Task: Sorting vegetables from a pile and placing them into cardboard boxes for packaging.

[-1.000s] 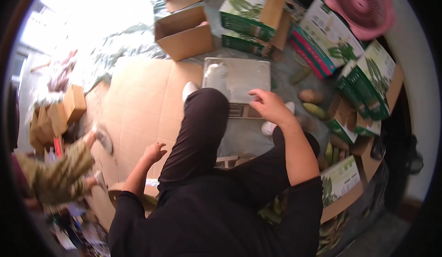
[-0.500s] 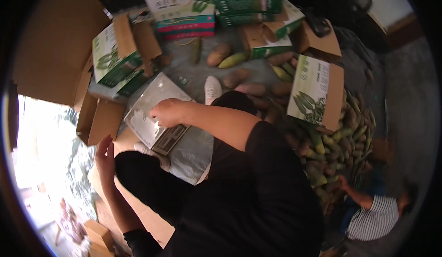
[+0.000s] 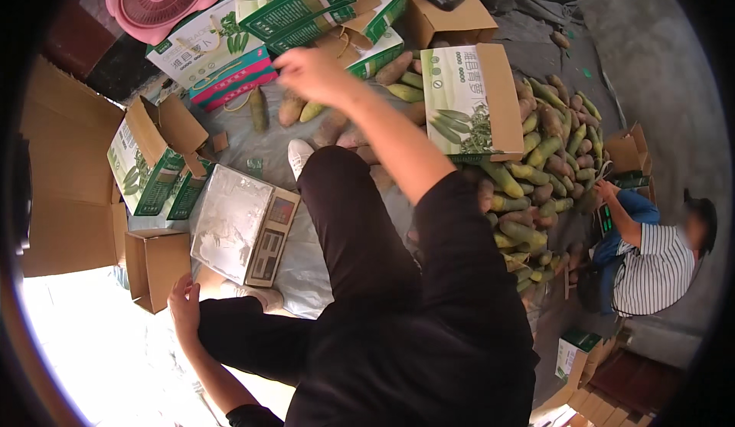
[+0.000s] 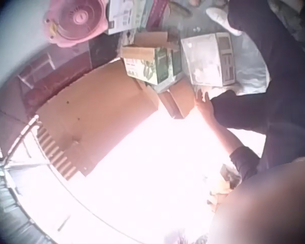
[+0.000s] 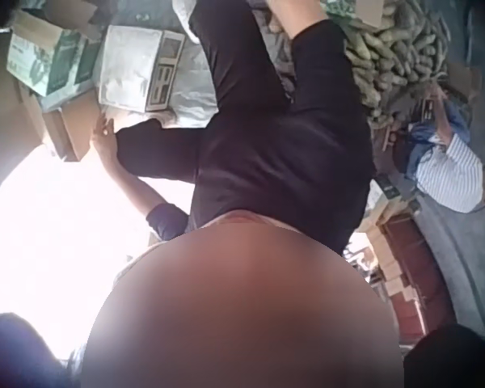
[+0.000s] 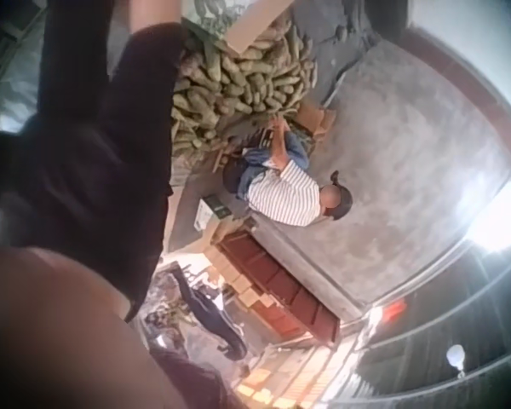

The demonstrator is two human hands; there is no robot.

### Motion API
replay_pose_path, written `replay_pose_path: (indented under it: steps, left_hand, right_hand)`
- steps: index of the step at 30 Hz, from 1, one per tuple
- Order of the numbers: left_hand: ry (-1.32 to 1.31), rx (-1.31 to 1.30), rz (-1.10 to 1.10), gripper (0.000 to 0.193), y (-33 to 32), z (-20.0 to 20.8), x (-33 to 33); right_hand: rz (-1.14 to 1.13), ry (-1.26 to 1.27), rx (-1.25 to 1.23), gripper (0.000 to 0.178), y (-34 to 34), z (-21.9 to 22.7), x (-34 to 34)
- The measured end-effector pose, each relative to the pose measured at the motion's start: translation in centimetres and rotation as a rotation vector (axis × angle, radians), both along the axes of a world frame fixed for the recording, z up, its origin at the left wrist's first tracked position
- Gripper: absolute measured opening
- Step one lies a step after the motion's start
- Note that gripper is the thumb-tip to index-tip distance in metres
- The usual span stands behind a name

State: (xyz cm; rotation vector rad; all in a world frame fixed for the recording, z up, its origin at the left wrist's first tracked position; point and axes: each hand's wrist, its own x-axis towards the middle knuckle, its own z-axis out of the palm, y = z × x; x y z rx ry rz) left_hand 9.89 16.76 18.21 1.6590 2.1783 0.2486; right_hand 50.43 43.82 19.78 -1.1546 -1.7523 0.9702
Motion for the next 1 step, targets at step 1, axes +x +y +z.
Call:
replay_pose_path:
  steps: [1]
  left_hand:
    - [-0.020, -0.003, 0.022, 0.033, -0.13, -0.30, -0.26]
  right_hand:
    - [-0.003, 0.001, -0.002, 0.029, -0.15, -0.17, 0.21]
